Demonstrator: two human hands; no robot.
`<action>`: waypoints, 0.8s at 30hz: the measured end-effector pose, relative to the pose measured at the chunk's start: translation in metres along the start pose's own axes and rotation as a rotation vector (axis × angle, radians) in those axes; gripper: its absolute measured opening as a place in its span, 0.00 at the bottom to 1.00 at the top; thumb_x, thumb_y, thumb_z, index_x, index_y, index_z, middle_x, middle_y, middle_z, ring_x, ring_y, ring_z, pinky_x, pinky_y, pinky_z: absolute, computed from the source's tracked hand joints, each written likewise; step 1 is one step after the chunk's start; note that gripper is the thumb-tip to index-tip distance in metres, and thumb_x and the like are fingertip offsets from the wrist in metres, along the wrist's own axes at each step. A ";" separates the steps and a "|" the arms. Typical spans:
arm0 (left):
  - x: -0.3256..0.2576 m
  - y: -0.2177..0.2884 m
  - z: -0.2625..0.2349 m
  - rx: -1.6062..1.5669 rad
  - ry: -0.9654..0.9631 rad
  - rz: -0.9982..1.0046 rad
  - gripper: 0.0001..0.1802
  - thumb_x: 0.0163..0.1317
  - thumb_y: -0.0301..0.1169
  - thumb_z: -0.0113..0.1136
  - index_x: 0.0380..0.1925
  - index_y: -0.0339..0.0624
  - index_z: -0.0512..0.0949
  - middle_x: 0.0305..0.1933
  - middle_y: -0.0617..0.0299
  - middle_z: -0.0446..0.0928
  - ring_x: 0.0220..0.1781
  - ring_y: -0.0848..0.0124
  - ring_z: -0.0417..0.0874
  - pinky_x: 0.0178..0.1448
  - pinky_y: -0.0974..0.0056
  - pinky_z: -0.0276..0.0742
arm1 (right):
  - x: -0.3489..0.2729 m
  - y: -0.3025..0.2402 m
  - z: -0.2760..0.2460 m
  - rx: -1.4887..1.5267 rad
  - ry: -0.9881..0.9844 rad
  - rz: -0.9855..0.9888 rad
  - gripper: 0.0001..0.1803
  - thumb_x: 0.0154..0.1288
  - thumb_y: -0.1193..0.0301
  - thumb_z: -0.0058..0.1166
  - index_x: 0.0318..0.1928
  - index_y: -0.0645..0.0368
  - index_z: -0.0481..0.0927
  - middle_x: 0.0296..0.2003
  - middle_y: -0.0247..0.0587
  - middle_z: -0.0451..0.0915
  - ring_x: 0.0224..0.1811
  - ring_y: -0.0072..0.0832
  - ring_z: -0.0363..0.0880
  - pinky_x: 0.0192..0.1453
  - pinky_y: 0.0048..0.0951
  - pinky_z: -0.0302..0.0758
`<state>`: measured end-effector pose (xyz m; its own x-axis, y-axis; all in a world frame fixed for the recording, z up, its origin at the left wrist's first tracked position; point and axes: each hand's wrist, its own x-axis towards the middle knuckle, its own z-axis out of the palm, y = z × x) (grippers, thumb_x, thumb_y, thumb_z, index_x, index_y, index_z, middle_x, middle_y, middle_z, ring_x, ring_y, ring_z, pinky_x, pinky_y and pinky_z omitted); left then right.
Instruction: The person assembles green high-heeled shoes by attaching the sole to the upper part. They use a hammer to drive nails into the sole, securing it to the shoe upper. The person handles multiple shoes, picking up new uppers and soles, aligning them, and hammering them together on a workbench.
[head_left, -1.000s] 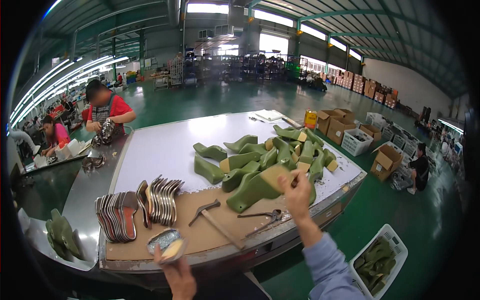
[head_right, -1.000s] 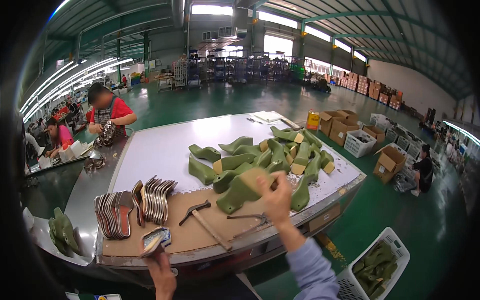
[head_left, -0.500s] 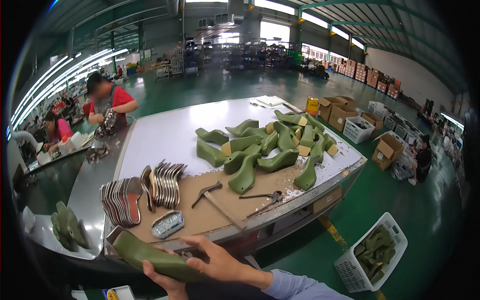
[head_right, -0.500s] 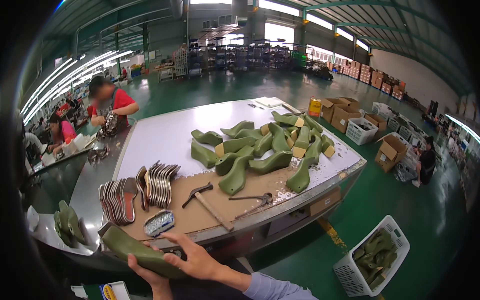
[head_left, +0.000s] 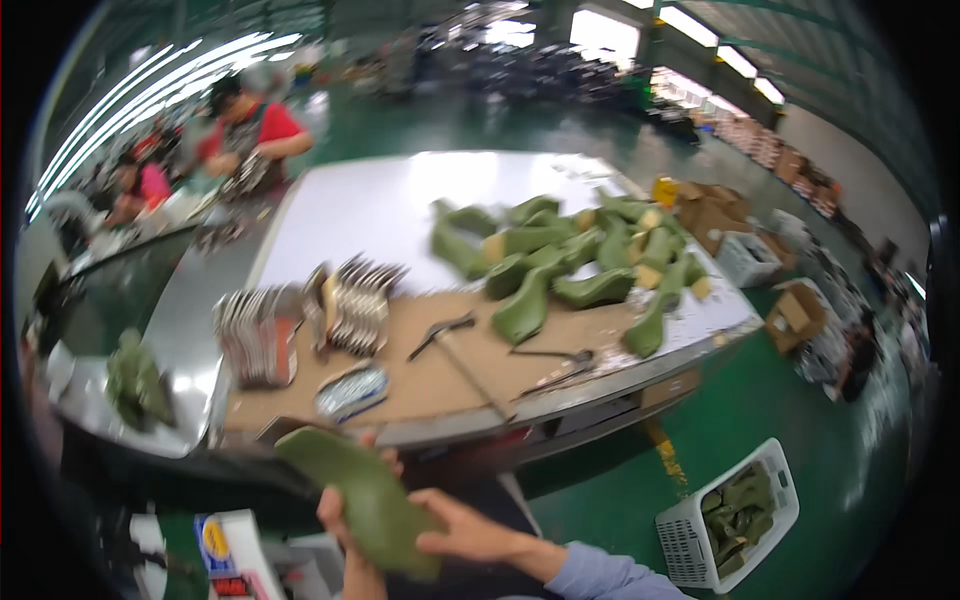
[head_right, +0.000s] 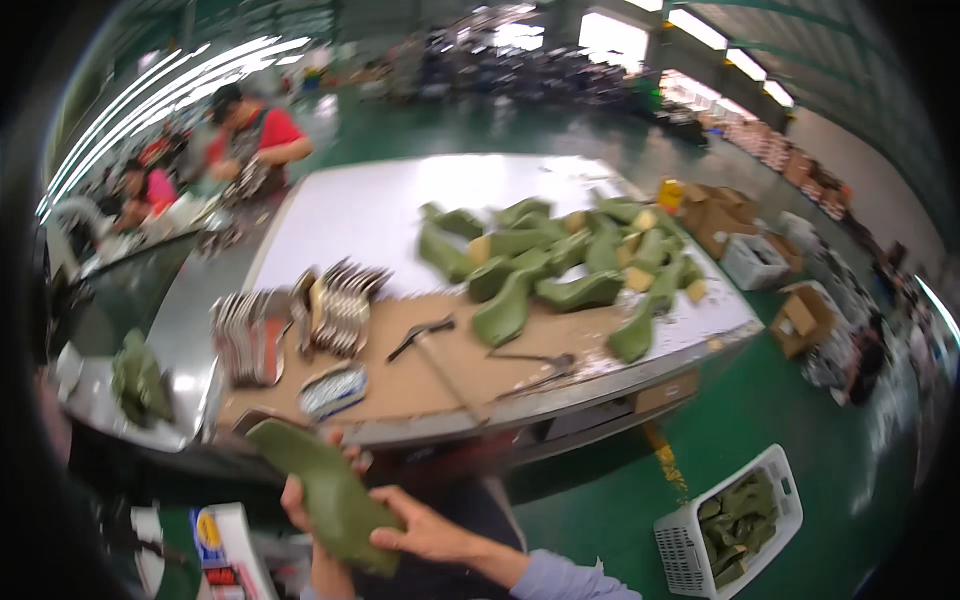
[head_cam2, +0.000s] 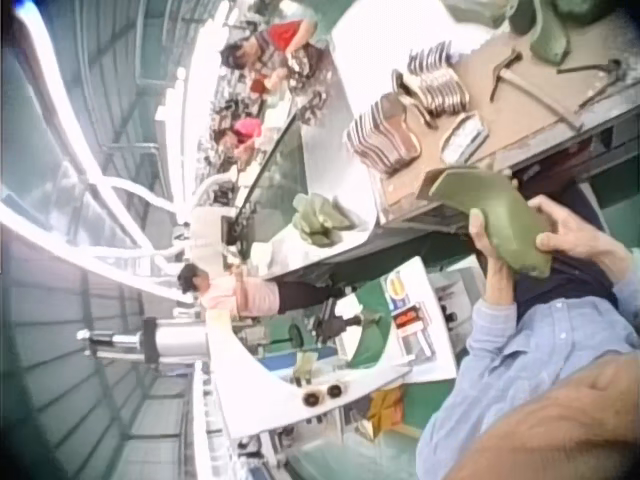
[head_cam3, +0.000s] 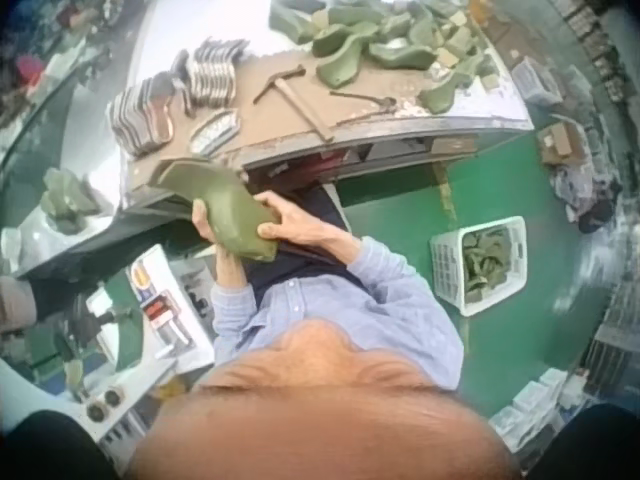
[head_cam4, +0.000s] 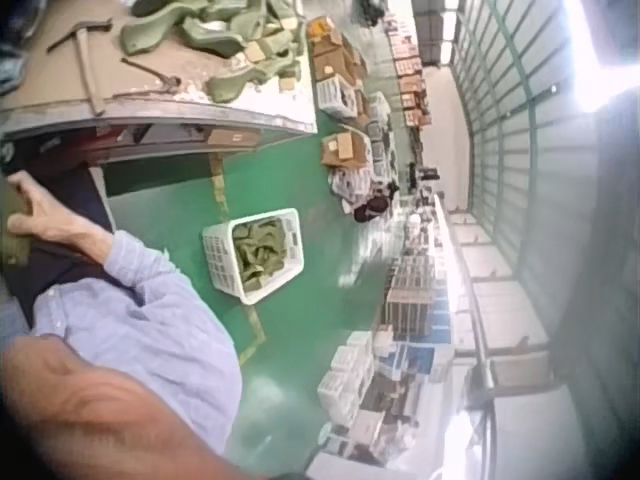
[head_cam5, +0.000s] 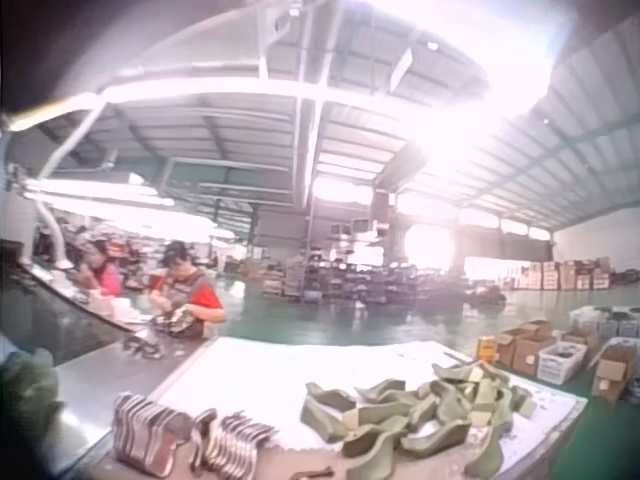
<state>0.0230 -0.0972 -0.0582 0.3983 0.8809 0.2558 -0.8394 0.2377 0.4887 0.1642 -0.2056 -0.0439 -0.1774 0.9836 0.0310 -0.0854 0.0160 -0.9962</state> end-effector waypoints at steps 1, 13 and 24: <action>0.005 0.002 -0.012 -0.091 0.018 0.047 0.39 0.71 0.56 0.46 0.74 0.43 0.59 0.74 0.39 0.62 0.64 0.44 0.74 0.67 0.42 0.73 | -0.001 0.000 -0.006 -0.082 0.092 -0.106 0.37 0.68 0.58 0.66 0.68 0.62 0.63 0.60 0.45 0.70 0.66 0.31 0.67 0.70 0.36 0.66; 0.071 0.064 -0.020 0.217 0.546 0.412 0.25 0.70 0.29 0.55 0.66 0.42 0.63 0.52 0.48 0.77 0.52 0.59 0.82 0.58 0.54 0.79 | 0.128 0.010 -0.060 -0.726 0.217 -0.560 0.33 0.47 0.80 0.75 0.52 0.58 0.70 0.56 0.55 0.74 0.56 0.54 0.76 0.59 0.44 0.77; 0.032 0.098 -0.067 0.837 0.556 0.069 0.24 0.71 0.26 0.53 0.65 0.32 0.68 0.53 0.47 0.78 0.49 0.64 0.85 0.54 0.63 0.82 | 0.122 0.032 -0.040 -0.963 0.117 -0.534 0.33 0.48 0.77 0.74 0.53 0.53 0.70 0.57 0.53 0.73 0.58 0.54 0.75 0.59 0.47 0.76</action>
<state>-0.0717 -0.0183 -0.0578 -0.0499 0.9986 -0.0155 -0.2398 0.0030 0.9708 0.1789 -0.0781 -0.0752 -0.2472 0.8189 0.5180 0.6844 0.5260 -0.5050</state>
